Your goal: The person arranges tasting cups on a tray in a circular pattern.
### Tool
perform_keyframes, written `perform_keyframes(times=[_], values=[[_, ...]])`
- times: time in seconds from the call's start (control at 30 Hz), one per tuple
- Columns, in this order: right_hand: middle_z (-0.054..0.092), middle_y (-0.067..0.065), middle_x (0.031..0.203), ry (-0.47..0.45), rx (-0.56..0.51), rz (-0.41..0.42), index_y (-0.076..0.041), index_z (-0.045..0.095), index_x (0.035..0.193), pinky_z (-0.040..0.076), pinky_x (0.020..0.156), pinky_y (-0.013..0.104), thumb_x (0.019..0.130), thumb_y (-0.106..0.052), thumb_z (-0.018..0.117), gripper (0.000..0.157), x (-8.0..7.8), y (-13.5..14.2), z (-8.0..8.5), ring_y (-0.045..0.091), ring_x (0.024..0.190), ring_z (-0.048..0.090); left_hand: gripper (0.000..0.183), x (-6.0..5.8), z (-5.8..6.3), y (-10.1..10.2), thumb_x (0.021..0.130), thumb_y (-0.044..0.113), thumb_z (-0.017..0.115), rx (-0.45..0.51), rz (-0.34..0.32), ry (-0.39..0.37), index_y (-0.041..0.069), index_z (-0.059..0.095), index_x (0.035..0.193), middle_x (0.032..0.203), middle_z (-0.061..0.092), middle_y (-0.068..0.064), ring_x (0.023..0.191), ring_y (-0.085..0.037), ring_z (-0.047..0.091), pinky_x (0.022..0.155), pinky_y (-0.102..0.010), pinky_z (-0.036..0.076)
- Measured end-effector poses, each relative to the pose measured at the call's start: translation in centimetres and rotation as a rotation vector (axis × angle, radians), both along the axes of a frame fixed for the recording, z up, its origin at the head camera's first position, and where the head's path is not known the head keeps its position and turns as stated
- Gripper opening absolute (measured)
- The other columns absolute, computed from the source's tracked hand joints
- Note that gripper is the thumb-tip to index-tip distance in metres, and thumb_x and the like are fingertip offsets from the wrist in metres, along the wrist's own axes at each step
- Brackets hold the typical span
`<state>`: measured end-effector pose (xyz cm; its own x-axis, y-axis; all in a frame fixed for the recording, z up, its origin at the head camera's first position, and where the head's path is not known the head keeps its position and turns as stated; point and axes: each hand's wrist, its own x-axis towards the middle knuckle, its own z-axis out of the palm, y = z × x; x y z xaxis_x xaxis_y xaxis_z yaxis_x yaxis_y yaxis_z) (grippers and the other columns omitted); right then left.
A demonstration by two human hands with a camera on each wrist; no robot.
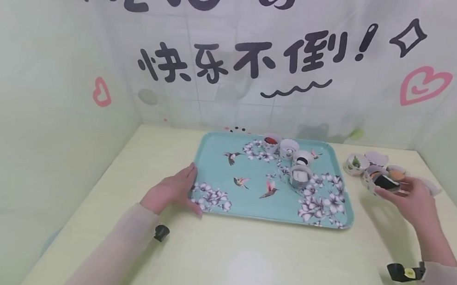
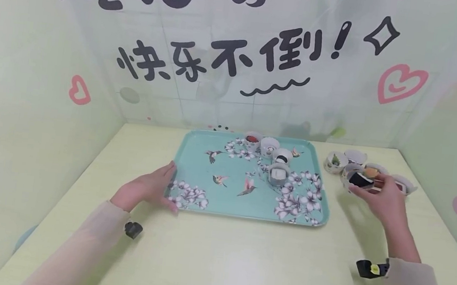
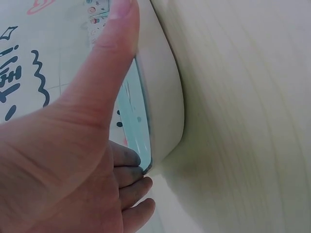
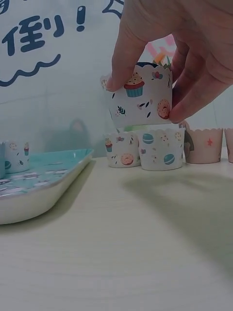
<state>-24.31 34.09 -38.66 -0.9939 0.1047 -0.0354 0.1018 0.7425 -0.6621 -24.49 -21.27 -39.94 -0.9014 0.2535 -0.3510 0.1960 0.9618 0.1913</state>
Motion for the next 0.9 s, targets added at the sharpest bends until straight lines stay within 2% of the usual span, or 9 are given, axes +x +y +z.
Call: perform_keyframes(times=[0.27, 0.47, 0.63, 0.67, 0.73, 0.8, 0.83, 0.9], values=[[0.037, 0.050, 0.138, 0.024, -0.030, 0.040, 0.020, 0.021, 0.147, 0.043, 0.096, 0.068, 0.095, -0.038, 0.066, 0.090, -0.2, -1.7, 0.4, 0.060, 0.125, 0.043, 0.140, -0.2, 0.4, 0.3, 0.064, 0.062, 0.085, -0.007, -0.010, -0.001, -0.008, 0.006, 0.157, 0.166, 0.002, -0.026, 0.154, -0.041, 0.011, 0.124, -0.051, 0.027], [0.041, 0.045, 0.137, 0.072, -0.021, 0.075, 0.019, 0.029, 0.143, 0.049, 0.091, 0.060, 0.094, -0.036, 0.069, 0.084, -0.3, -3.2, 0.8, 0.057, 0.121, 0.048, 0.141, -0.1, 0.2, 0.2, 0.063, 0.061, 0.085, 0.005, 0.007, -0.012, -0.008, 0.005, 0.157, 0.166, 0.001, -0.026, 0.155, -0.040, 0.011, 0.125, -0.051, 0.025], [0.039, 0.044, 0.139, 0.042, -0.040, 0.101, 0.019, 0.027, 0.143, 0.049, 0.093, 0.062, 0.094, -0.039, 0.067, 0.086, -0.3, -4.4, 1.1, 0.057, 0.124, 0.045, 0.142, -0.4, -0.1, 0.3, 0.063, 0.064, 0.084, -0.015, -0.009, -0.010, -0.008, 0.005, 0.157, 0.166, 0.001, -0.026, 0.154, -0.041, 0.011, 0.124, -0.052, 0.027], [0.039, 0.043, 0.139, 0.040, -0.048, 0.108, 0.019, 0.027, 0.143, 0.051, 0.092, 0.059, 0.094, -0.039, 0.068, 0.086, -0.3, -4.7, 1.1, 0.057, 0.124, 0.046, 0.142, -0.4, -0.1, 0.3, 0.063, 0.064, 0.083, -0.019, -0.011, -0.010, -0.008, 0.005, 0.157, 0.166, 0.001, -0.026, 0.154, -0.041, 0.011, 0.124, -0.052, 0.027], [0.041, 0.042, 0.139, 0.044, -0.064, 0.129, 0.018, 0.028, 0.143, 0.057, 0.088, 0.041, 0.093, -0.038, 0.069, 0.085, -0.4, -5.4, 1.2, 0.055, 0.123, 0.049, 0.142, -0.4, -0.1, 0.3, 0.063, 0.064, 0.083, -0.021, -0.008, -0.010, -0.007, 0.005, 0.157, 0.166, 0.001, -0.026, 0.154, -0.041, 0.011, 0.124, -0.051, 0.027], [0.044, 0.039, 0.137, 0.052, -0.086, 0.151, 0.017, 0.031, 0.142, 0.055, 0.079, 0.023, 0.093, -0.035, 0.070, 0.082, -0.5, -6.1, 1.2, 0.053, 0.121, 0.053, 0.142, -0.4, -0.1, 0.3, 0.062, 0.064, 0.084, -0.018, -0.004, -0.009, -0.007, 0.005, 0.157, 0.166, 0.001, -0.026, 0.154, -0.041, 0.011, 0.124, -0.051, 0.026], [0.045, 0.038, 0.136, 0.054, -0.089, 0.159, 0.017, 0.031, 0.142, 0.054, 0.078, 0.021, 0.093, -0.035, 0.070, 0.081, -0.5, -6.4, 1.2, 0.052, 0.120, 0.054, 0.142, -0.4, -0.1, 0.2, 0.062, 0.063, 0.084, -0.015, 0.000, -0.010, -0.007, 0.005, 0.157, 0.166, 0.001, -0.026, 0.154, -0.041, 0.011, 0.124, -0.051, 0.026], [0.047, 0.037, 0.135, 0.050, -0.097, 0.174, 0.015, 0.032, 0.142, 0.056, 0.081, 0.024, 0.092, -0.035, 0.071, 0.081, -0.6, -7.1, 1.2, 0.052, 0.121, 0.055, 0.142, -0.3, 0.0, 0.2, 0.062, 0.063, 0.084, -0.012, 0.006, -0.011, -0.007, 0.005, 0.157, 0.166, 0.001, -0.026, 0.154, -0.041, 0.011, 0.124, -0.051, 0.026]])
